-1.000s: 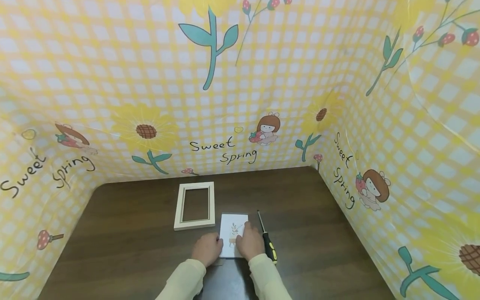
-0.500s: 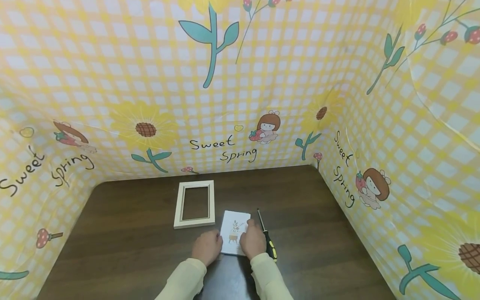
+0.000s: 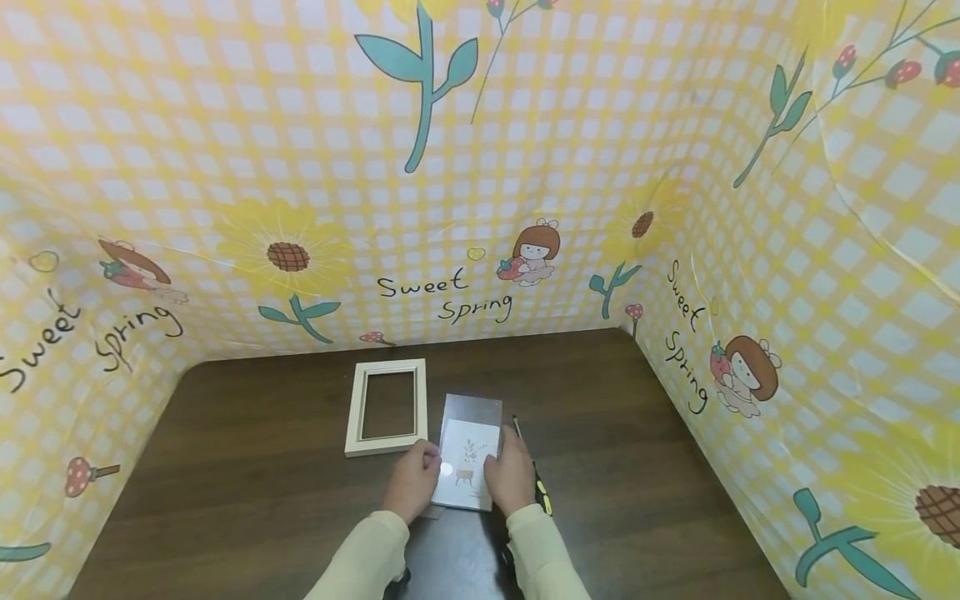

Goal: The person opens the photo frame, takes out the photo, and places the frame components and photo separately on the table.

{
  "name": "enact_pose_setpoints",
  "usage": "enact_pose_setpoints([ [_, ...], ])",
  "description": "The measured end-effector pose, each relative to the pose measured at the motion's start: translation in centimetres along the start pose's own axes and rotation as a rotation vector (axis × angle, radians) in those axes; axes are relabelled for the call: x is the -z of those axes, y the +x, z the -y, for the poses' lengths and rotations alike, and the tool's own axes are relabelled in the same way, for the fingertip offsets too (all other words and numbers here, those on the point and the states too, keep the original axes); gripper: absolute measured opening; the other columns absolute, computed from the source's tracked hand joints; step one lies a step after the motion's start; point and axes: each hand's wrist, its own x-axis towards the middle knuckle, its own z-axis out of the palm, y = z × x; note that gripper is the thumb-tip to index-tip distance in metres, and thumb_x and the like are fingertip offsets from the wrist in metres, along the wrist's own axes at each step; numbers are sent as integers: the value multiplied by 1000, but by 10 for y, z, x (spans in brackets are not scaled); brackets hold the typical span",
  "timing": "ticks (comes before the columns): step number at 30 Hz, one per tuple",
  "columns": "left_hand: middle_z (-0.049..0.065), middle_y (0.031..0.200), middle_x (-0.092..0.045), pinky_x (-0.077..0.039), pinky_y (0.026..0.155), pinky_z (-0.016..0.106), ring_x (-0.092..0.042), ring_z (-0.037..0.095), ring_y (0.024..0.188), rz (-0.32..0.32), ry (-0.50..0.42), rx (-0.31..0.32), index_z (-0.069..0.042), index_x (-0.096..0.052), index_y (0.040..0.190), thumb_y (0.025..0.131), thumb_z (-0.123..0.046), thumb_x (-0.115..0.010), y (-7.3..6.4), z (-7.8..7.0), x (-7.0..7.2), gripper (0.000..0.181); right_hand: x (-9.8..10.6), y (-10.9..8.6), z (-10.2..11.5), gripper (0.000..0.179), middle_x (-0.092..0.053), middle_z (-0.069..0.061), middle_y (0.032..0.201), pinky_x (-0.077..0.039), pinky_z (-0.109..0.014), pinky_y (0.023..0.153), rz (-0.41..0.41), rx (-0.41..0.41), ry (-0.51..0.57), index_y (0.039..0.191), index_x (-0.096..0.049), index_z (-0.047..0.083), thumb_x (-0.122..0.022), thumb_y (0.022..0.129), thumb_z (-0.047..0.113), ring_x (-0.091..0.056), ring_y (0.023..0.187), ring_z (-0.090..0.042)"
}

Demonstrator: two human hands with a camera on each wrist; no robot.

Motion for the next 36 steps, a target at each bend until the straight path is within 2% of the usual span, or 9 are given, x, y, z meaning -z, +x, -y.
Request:
enact_pose_setpoints([
  [2, 3, 78, -65, -49, 65, 38, -60, 15, 69, -2, -73, 14, -4, -62, 103, 97, -3, -59, 3, 1, 1, 6, 1, 1, 0, 61, -62, -18, 102, -50, -48, 77, 37, 30, 36, 142, -50, -3, -74, 86, 3, -60, 89, -31],
  [4, 5, 80, -65, -49, 68, 39, -61, 17, 72, -14, -118, 23, -2, -61, 103, 97, -1, -58, 7, 3, 3, 7, 1, 0, 0, 69, -61, -20, 115, -52, -45, 76, 82, 82, 36, 146, -47, -1, -78, 85, 7, -61, 90, -29],
  [8, 9, 86, -67, -51, 71, 42, -63, 22, 77, -47, -132, 19, 2, -63, 107, 97, -1, -59, 15, 3, 4, 11, -1, -4, -3, 84, -51, -22, 136, -54, -41, 78, 183, 168, -23, 153, -39, 6, -84, 83, 15, -63, 93, -26],
  [12, 10, 90, -69, -52, 73, 43, -64, 24, 80, -46, -122, 33, 2, -65, 114, 98, -4, -60, 20, 0, 6, 18, -1, -5, -4, 84, -47, -23, 141, -55, -42, 84, 170, 279, -96, 154, -39, 8, -84, 84, 14, -65, 97, -27],
  [16, 8, 96, -69, -52, 78, 46, -65, 23, 86, 43, -71, 36, 0, -60, 133, 99, -15, -63, 23, -4, 5, 37, 1, -2, -6, 74, -48, -25, 140, -55, -44, 85, 113, 360, -145, 151, -42, 4, -80, 88, 13, -66, 97, -29],
  [19, 8, 102, -66, -51, 82, 48, -63, 24, 91, 130, 8, -18, -1, -49, 146, 96, -24, -70, 26, -4, 5, 60, 3, 5, -8, 70, -49, -26, 139, -55, -47, 85, 85, 379, -159, 148, -45, 2, -80, 89, 14, -67, 99, -32],
  [23, 3, 95, -56, -48, 74, 41, -55, 19, 82, 187, 110, -117, 0, -41, 152, 92, -27, -76, 33, -3, 6, 75, 7, 15, -11, 66, -52, -25, 140, -50, -54, 94, 74, 372, -157, 146, -48, 3, -79, 89, 14, -61, 116, -40],
  [27, -1, 85, -49, -45, 69, 37, -48, 15, 73, 178, 176, -176, 2, -43, 151, 93, -23, -75, 42, -4, 6, 71, 10, 24, -11, 65, -53, -24, 141, -46, -53, 99, 84, 368, -152, 147, -47, 3, -77, 91, 15, -57, 124, -40],
  [36, 1, 86, -51, -45, 69, 38, -50, 18, 76, 97, 289, -174, 0, -53, 144, 91, -26, -77, 56, -13, 2, 64, 6, 42, -11, 61, -56, -22, 140, -45, -51, 102, 48, 396, -150, 144, -50, 1, -77, 91, 13, -56, 126, -38],
])
